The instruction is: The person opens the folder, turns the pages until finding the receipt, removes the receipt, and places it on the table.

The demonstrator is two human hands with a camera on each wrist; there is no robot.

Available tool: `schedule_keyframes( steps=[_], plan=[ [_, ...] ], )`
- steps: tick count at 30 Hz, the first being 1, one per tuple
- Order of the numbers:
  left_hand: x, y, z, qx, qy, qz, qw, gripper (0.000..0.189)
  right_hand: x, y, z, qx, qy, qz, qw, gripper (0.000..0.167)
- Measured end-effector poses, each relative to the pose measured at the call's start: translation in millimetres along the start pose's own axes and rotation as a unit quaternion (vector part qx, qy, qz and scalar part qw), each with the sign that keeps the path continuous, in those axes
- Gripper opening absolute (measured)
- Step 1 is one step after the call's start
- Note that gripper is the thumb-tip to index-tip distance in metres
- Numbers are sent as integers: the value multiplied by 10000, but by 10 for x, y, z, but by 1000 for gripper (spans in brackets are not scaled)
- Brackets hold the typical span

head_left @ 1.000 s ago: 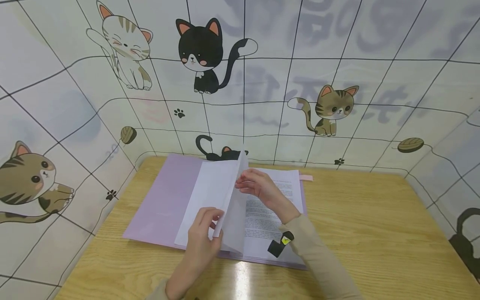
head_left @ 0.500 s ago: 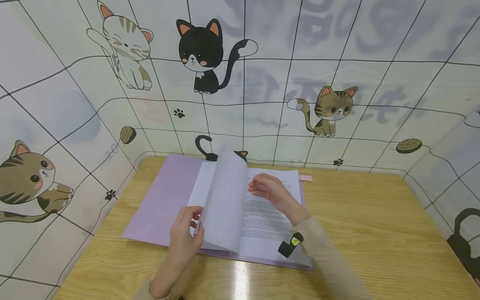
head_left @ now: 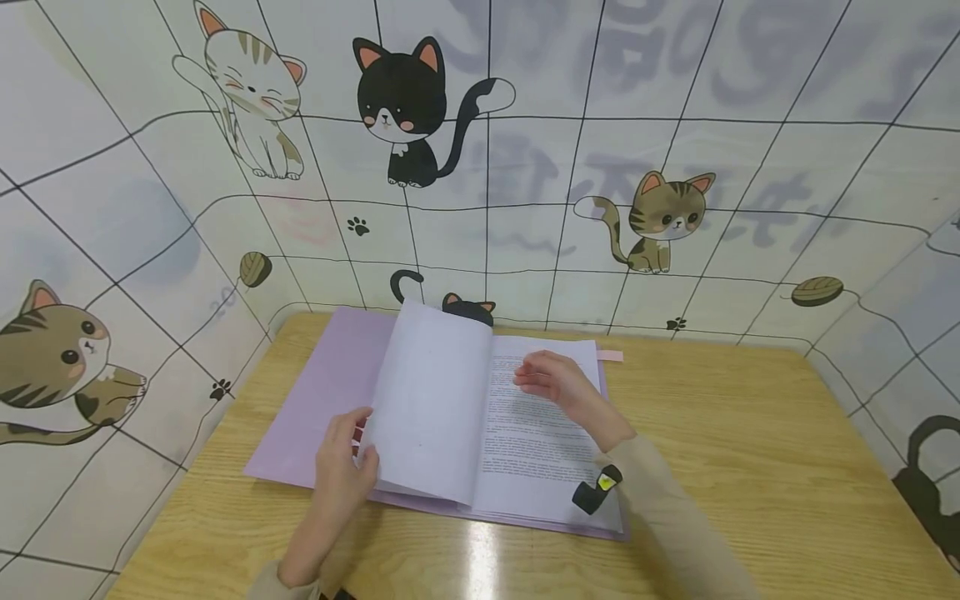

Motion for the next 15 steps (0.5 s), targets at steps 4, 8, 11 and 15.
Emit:
schedule_keyframes(
  steps=[4, 8, 11, 15],
  plan=[
    [54, 20, -10, 134, -106, 145, 9997, 51, -21, 20, 56, 24, 64, 3, 10000, 14],
    [109, 46, -23, 220, -169, 221, 9994, 44, -53, 20, 131, -84, 45, -42, 9999, 14],
    [157, 72, -34, 258, -262, 285, 9989, 39, -73, 12, 198, -191, 4, -71, 9998, 16],
    [230, 104, -62, 429, -363, 481, 9973, 35, -82, 6, 295, -308, -48, -96, 9995, 15]
  ],
)
Point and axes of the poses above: each hand's wrist, its own y-axis away from the middle knuckle, its own z-axis out of the back of the hand, x = y × z, the point moved 4 cm from there along -y, towards the middle knuckle, and after that the axes turned 5 degrees about -y, right-handed, at the moved point
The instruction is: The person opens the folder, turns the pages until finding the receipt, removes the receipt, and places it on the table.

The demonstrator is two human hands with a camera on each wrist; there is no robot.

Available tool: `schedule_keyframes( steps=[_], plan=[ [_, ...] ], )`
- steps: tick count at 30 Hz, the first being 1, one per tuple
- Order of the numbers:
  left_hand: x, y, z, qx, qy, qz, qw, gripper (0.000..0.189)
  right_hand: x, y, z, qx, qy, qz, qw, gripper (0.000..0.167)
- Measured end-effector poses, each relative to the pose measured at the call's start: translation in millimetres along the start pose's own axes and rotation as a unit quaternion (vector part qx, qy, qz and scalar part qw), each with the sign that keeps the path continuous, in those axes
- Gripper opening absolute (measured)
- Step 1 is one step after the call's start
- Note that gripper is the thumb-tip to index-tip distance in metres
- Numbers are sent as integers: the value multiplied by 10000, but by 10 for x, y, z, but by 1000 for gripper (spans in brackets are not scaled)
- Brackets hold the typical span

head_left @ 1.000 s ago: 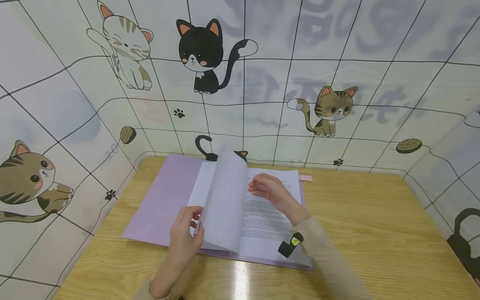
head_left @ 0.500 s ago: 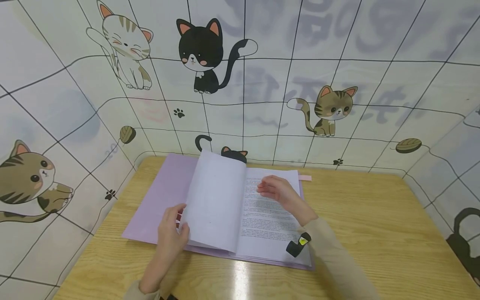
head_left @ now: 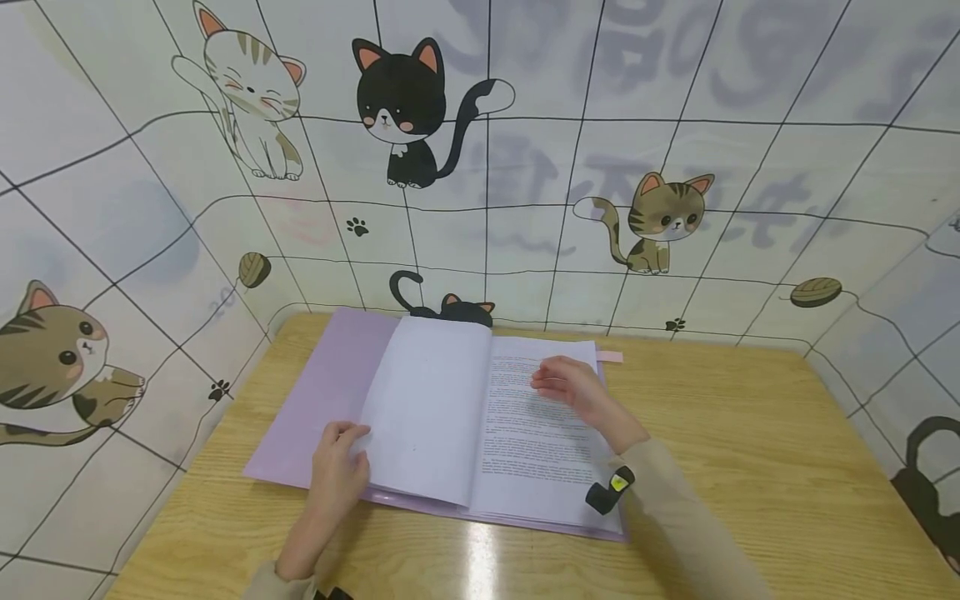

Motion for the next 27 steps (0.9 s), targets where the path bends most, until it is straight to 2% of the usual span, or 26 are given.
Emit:
schedule_keyframes(
  steps=[4, 10, 20, 27],
  plan=[
    [73, 17, -42, 344, -56, 309, 9989, 31, 9, -18, 97, -95, 13, 26, 10000, 16],
    [133, 30, -79, 865, -133, 685, 9938, 29, -8, -73, 256, -312, 170, -25, 9994, 33],
    [215, 45, -171, 1319, -287, 1025, 9855, 29, -47, -119, 460, -680, 283, 0, 9973, 39],
    [267, 59, -197, 1709, -400, 1400, 9745, 31, 20, -125, 563, -934, 631, -11, 9936, 38]
  ],
)
Point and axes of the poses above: each hand's wrist, its own y-axis away from the middle knuckle, its own z-axis out of the back of the hand, x = y × z, the point moved 4 cm from there along -y, towards the middle knuckle, and after that the axes turned 5 degrees about -y, right-handed, at the moved point
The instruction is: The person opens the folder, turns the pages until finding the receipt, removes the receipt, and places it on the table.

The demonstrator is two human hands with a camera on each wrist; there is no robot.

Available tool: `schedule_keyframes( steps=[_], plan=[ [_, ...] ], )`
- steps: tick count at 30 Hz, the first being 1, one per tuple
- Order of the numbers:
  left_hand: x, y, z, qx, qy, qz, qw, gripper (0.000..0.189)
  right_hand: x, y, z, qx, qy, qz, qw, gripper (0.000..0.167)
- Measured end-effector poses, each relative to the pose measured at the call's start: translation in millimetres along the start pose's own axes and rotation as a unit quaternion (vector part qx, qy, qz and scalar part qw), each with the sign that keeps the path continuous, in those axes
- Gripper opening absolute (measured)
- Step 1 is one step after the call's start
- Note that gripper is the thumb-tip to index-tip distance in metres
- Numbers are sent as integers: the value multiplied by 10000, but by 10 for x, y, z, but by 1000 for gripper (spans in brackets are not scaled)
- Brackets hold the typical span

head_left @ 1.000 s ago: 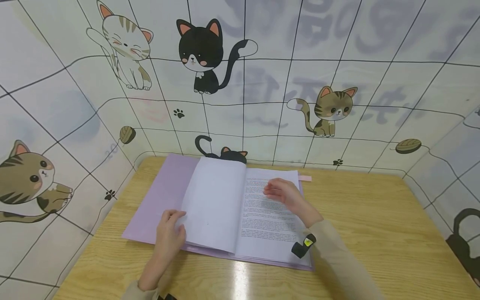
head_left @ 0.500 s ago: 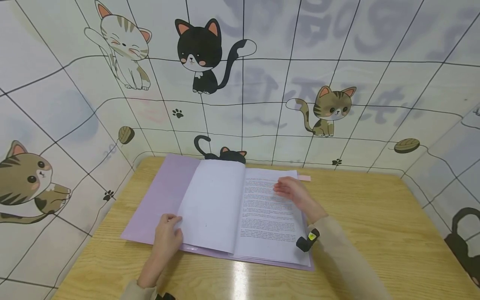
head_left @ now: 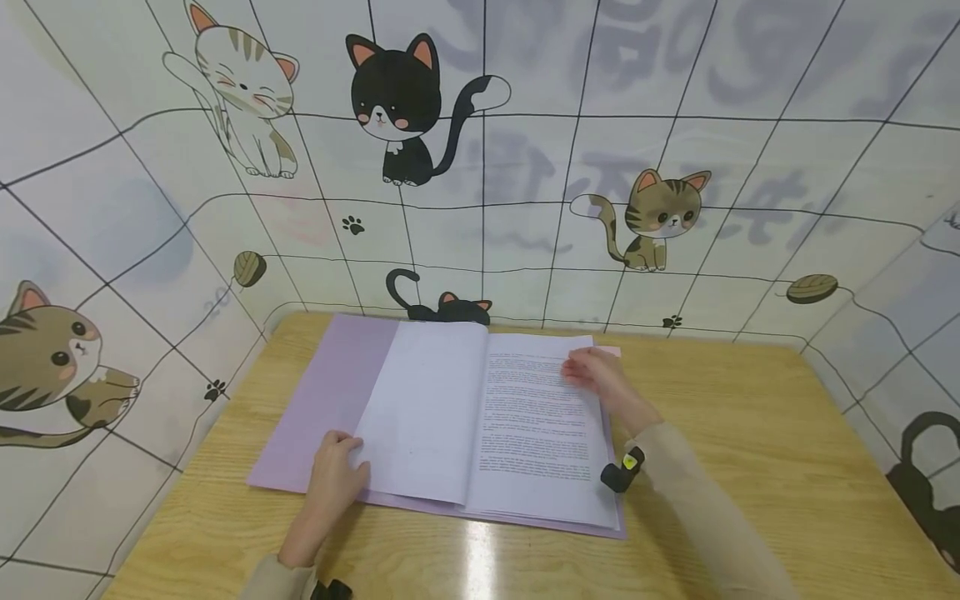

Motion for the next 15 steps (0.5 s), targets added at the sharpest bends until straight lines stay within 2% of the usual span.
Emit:
schedule_keyframes(
  steps=[8, 15],
  plan=[
    [17, 4, -1, 145, -22, 79, 9999, 33, 74, -139, 152, -449, -150, 60, 9989, 37],
    [31, -2, -8, 199, -9, 44, 9998, 33, 104, -278, 274, -902, 173, -14, 9958, 43]
  ],
)
Point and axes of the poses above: each hand's wrist, its own y-axis away from the middle knuckle, its own z-axis out of the back of the hand, x = y × z, the point moved 4 cm from there along -y, towards the middle knuckle, and after that the axes turned 5 degrees about -y, right-handed, at the moved point
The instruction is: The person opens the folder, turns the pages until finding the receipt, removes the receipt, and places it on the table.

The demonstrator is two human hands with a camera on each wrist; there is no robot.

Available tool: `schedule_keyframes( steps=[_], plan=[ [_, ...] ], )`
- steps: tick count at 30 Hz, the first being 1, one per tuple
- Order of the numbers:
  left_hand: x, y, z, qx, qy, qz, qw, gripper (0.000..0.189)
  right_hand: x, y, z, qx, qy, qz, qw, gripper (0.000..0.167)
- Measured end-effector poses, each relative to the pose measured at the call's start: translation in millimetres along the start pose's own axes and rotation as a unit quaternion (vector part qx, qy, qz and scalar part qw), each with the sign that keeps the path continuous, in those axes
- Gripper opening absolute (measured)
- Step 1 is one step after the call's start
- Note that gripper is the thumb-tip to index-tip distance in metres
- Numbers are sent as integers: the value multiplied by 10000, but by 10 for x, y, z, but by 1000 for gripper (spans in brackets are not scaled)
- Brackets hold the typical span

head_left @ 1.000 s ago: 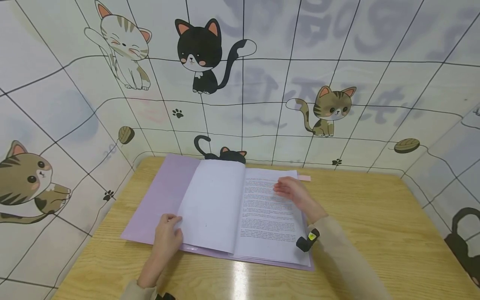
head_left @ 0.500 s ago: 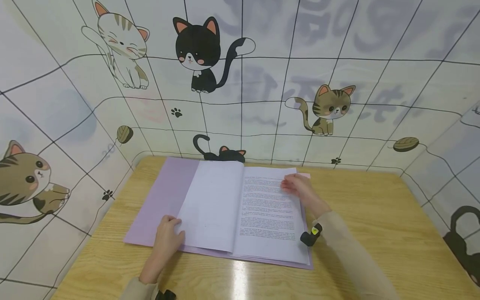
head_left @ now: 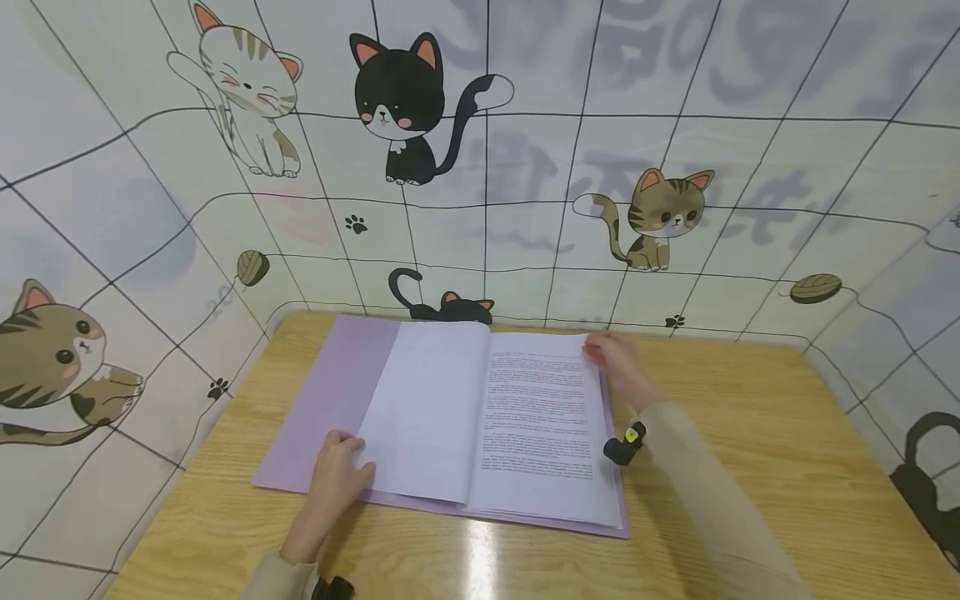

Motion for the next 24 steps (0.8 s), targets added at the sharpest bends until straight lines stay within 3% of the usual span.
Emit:
schedule_keyframes(
  steps=[15, 20, 24],
  plan=[
    [22, -9, -6, 188, -210, 174, 9994, 35, 8, -233, 143, -655, 566, 65, 9962, 43],
    [25, -17, -14, 143, -404, 136, 9990, 34, 88, -218, 123, -623, 910, 211, 9937, 42],
    [28, -20, -19, 179, -280, 146, 9993, 34, 135, -198, 94, -502, 1208, 336, 9908, 42]
  ],
)
Point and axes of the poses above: each hand's wrist, its own y-axis away from the middle knuckle, its own z-axis out of the back of the hand, x = y × z, the point moved 4 cm from there along -y, towards the middle knuckle, and after that the axes turned 5 degrees about -y, right-handed, at the moved point
